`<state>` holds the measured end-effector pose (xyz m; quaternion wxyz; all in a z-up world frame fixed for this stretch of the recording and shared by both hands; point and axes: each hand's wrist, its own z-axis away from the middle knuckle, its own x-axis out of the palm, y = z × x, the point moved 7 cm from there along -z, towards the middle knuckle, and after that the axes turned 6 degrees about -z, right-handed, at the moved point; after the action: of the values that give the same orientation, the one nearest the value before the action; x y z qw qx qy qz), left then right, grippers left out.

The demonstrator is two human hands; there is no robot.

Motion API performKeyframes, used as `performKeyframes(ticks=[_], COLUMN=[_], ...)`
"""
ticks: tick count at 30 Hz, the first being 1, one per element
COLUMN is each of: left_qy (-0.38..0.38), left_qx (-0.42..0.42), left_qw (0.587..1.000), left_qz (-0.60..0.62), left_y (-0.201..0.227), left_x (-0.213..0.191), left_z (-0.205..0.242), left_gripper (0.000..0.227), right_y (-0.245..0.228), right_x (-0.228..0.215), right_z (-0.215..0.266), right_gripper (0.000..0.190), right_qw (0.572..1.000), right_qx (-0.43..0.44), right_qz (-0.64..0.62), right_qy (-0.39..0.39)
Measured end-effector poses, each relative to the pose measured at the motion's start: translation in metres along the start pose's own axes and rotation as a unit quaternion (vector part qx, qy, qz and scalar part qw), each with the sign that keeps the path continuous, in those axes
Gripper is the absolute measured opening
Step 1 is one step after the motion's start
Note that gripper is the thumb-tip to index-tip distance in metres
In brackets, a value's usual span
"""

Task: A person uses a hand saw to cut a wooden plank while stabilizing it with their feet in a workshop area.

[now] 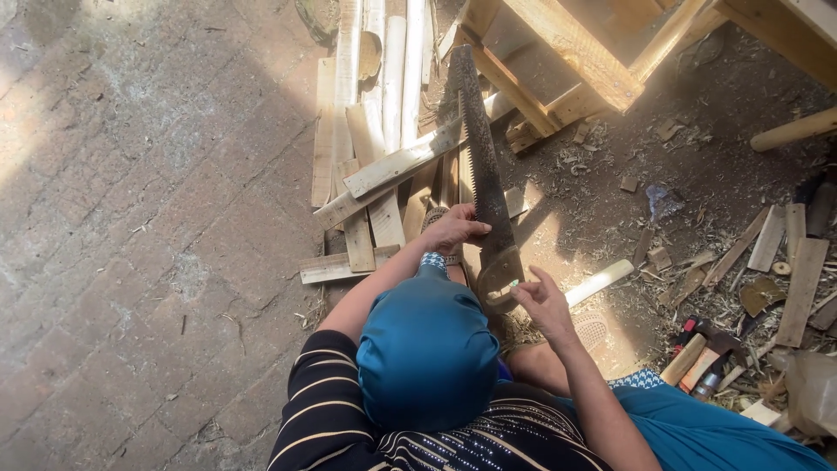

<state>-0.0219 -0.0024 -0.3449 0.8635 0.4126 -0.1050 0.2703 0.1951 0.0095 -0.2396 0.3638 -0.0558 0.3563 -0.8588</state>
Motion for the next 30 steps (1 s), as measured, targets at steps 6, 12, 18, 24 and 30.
performKeyframes(ticks=[6,12,18,24,30], left_qy=[-0.028,-0.041,0.000,0.006,0.048], left_qx=[0.021,0.017,0.035,0.045,0.088], left_qw=[0.998,0.996,0.989,0.998,0.982], left_qz=[0.044,0.081,-0.141,0.034,0.159], left_y=[0.008,0.010,0.010,0.048,0.057], left_x=[-0.014,-0.017,-0.053,-0.018,-0.009], left_z=[0.000,-0.011,-0.027,0.021,0.018], left_gripper=[0.021,0.026,0.036,0.041,0.023], right_y=[0.011,0.031,-0.006,-0.030,-0.025], right_x=[-0.019,-0.002,-0.003,0.008,-0.019], right_z=[-0.019,-0.029,-0.010,-0.003,-0.017], right_gripper=[0.072,0.042,0.019,0.016,0.029], right_qw=[0.988,0.999,0.995,0.991,0.978], right_qx=[-0.038,0.000,-0.080,-0.117,-0.189], right_qz=[0.128,-0.054,-0.039,-0.026,-0.009], right_qy=[0.083,0.001,0.039,0.054,0.091])
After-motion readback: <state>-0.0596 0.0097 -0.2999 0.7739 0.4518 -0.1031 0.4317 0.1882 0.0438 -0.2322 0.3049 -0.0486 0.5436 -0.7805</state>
